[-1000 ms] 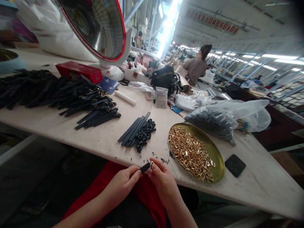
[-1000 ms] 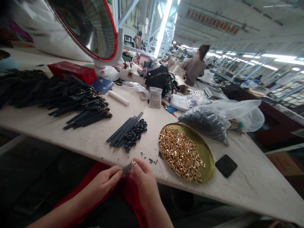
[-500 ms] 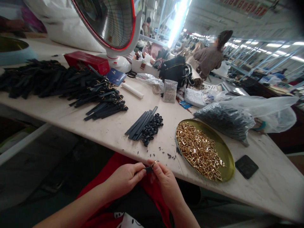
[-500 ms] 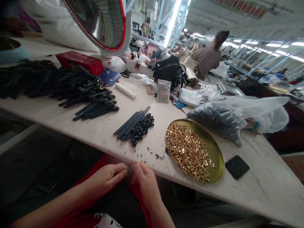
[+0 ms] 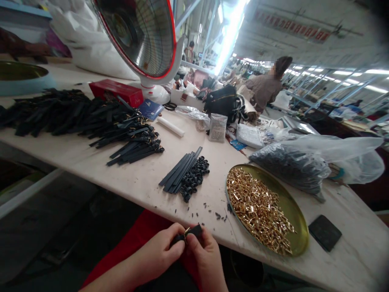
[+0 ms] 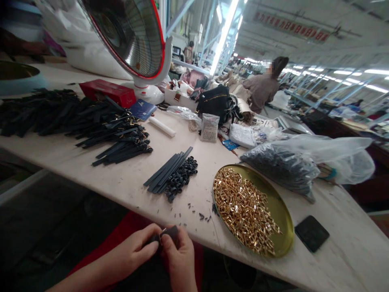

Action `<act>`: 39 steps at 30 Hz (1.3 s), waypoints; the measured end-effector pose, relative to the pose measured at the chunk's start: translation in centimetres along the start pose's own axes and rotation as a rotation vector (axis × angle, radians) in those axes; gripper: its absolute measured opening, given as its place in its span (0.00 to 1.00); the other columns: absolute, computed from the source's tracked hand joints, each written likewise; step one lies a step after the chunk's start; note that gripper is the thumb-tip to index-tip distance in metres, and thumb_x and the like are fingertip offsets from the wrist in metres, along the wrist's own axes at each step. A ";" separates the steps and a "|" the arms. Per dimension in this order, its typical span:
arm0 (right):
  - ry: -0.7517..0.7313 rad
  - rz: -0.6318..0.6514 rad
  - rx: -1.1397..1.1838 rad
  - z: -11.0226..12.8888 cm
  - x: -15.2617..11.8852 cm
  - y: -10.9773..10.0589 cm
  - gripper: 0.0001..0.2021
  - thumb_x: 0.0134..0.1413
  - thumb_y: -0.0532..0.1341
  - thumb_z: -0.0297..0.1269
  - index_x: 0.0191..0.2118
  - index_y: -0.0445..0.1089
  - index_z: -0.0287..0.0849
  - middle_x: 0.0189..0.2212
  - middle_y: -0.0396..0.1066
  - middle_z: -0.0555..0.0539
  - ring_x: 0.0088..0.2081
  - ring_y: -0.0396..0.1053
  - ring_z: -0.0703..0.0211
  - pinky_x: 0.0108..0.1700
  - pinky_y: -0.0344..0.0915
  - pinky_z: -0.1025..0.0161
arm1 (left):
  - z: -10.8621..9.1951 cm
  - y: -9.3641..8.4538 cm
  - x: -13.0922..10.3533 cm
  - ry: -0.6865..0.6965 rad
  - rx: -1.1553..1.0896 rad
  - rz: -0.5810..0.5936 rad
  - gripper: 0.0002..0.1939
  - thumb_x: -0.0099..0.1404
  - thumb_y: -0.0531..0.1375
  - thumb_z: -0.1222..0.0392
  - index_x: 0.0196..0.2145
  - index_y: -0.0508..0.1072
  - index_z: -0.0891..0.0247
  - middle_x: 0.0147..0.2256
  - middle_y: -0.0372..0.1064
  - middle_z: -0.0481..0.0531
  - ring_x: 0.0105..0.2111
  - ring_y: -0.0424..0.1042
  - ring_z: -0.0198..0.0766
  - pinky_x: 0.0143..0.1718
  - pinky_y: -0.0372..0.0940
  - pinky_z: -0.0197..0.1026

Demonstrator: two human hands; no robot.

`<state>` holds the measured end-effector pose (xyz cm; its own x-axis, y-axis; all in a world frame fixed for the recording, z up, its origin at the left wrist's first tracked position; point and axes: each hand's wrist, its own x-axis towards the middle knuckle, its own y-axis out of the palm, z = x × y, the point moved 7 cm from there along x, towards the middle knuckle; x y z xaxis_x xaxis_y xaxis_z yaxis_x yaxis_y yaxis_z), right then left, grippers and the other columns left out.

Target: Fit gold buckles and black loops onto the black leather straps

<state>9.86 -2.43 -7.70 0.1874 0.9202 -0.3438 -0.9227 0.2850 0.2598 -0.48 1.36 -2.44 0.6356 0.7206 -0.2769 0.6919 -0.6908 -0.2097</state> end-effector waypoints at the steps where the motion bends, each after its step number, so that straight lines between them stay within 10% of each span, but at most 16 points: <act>1: -0.074 -0.021 -0.068 0.5 -0.1 -0.1 0.11 0.44 0.65 0.40 0.34 0.70 0.42 0.26 0.70 0.50 0.28 0.66 0.61 0.32 0.63 0.64 | 0.2 0.1 0.1 -0.019 -0.042 -0.009 0.08 0.61 0.49 0.57 0.32 0.64 0.63 0.28 0.64 0.46 0.29 0.63 0.34 0.30 0.59 0.33; 12: 0.029 -0.002 0.030 0.9 -1.0 0.5 0.14 0.49 0.59 0.48 0.31 0.66 0.41 0.20 0.66 0.53 0.22 0.64 0.64 0.27 0.62 0.66 | 0.9 0.9 -0.4 -0.111 -0.190 -0.037 0.13 0.61 0.50 0.51 0.28 0.63 0.65 0.22 0.61 0.44 0.22 0.58 0.30 0.25 0.55 0.33; 19: -0.355 -0.041 -0.516 4.3 -2.7 0.4 0.07 0.51 0.58 0.39 0.27 0.67 0.42 0.24 0.67 0.50 0.28 0.64 0.61 0.32 0.60 0.65 | 0.9 0.7 -1.0 -0.141 -0.035 -0.115 0.13 0.59 0.51 0.54 0.22 0.62 0.63 0.21 0.60 0.43 0.23 0.60 0.32 0.25 0.54 0.34; 25: -0.106 0.041 -0.411 1.9 -2.0 -0.6 0.08 0.47 0.61 0.39 0.28 0.63 0.41 0.22 0.65 0.53 0.25 0.62 0.63 0.28 0.60 0.67 | 1.7 1.3 -1.5 -0.151 -0.096 -0.018 0.15 0.59 0.53 0.50 0.23 0.61 0.63 0.19 0.61 0.42 0.20 0.57 0.30 0.22 0.51 0.32; 30: -0.197 0.080 -0.531 2.4 -1.6 0.3 0.08 0.48 0.60 0.39 0.27 0.64 0.41 0.22 0.64 0.53 0.25 0.62 0.63 0.28 0.58 0.67 | 3.3 0.8 -0.4 -0.186 -0.217 -0.053 0.17 0.54 0.58 0.48 0.21 0.58 0.62 0.15 0.58 0.40 0.16 0.54 0.28 0.19 0.47 0.31; 35: -0.133 0.298 -0.559 4.5 2.3 0.4 0.13 0.56 0.52 0.43 0.29 0.67 0.41 0.23 0.67 0.50 0.27 0.64 0.62 0.30 0.61 0.66 | 2.4 -0.3 1.6 -0.135 -0.137 -0.074 0.16 0.56 0.57 0.53 0.41 0.64 0.63 0.22 0.62 0.41 0.20 0.60 0.31 0.21 0.52 0.32; 39: -0.372 -0.082 -0.936 9.2 9.1 -2.7 0.11 0.55 0.50 0.39 0.30 0.66 0.40 0.23 0.65 0.50 0.26 0.63 0.60 0.30 0.60 0.64 | 1.7 -0.7 3.1 -0.109 -0.053 -0.040 0.14 0.62 0.51 0.52 0.33 0.68 0.64 0.20 0.59 0.42 0.22 0.59 0.31 0.24 0.52 0.32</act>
<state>17.14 7.62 -3.26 0.2076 0.9781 0.0156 -0.7659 0.1724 -0.6195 0.45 4.00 -4.78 0.5683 0.7350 -0.3699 0.7351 -0.6555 -0.1732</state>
